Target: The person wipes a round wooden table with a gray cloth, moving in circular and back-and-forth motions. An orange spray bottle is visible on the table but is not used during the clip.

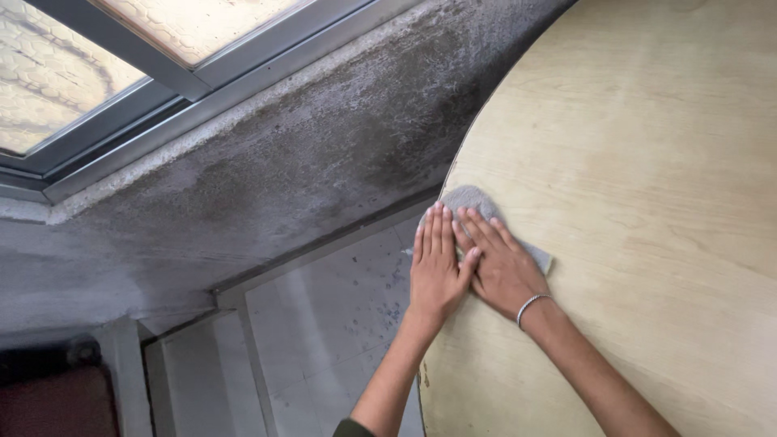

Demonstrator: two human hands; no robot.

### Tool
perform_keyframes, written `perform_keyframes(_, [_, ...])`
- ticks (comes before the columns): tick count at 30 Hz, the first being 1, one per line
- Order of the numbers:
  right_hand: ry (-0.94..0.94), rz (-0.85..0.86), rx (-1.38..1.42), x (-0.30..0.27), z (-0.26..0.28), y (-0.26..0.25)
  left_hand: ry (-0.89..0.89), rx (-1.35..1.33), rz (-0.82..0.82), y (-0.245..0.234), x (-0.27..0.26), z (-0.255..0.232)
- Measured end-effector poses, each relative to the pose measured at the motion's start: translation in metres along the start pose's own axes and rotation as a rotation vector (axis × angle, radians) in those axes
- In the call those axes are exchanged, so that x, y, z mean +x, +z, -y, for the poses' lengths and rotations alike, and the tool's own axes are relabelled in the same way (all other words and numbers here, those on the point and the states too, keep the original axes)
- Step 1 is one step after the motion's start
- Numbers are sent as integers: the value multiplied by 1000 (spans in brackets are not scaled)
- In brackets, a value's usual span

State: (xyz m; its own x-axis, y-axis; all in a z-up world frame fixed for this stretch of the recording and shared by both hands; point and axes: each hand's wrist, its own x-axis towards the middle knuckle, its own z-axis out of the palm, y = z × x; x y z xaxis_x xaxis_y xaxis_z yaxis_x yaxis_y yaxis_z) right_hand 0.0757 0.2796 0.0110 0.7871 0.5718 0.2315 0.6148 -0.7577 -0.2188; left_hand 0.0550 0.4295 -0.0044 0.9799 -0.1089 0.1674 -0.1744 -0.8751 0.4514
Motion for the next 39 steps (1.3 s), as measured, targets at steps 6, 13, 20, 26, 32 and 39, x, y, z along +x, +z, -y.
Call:
perform_keyframes(6, [90,-69,-137,72,-68,-2,103,47,-126,40,129,16])
perform_keyframes(13, [96,-88,-48,37,-37,-1,142,20,-93,24,69,10])
perform_keyframes(20, [-25,18,11,-30,-3,-14,46,39,31,-1,-31,-23])
perform_keyframes(26, [70,-88,-48,17,-87,-18,123,7,-161,62,90,-33])
perform_keyframes(32, [119,-73,-38,26,-99,-25,74,34,-252,75,101,-40])
perform_keyframes(39, [58,-58,-56,-42,-43,-17,5,-11,-167,49,-1,-60])
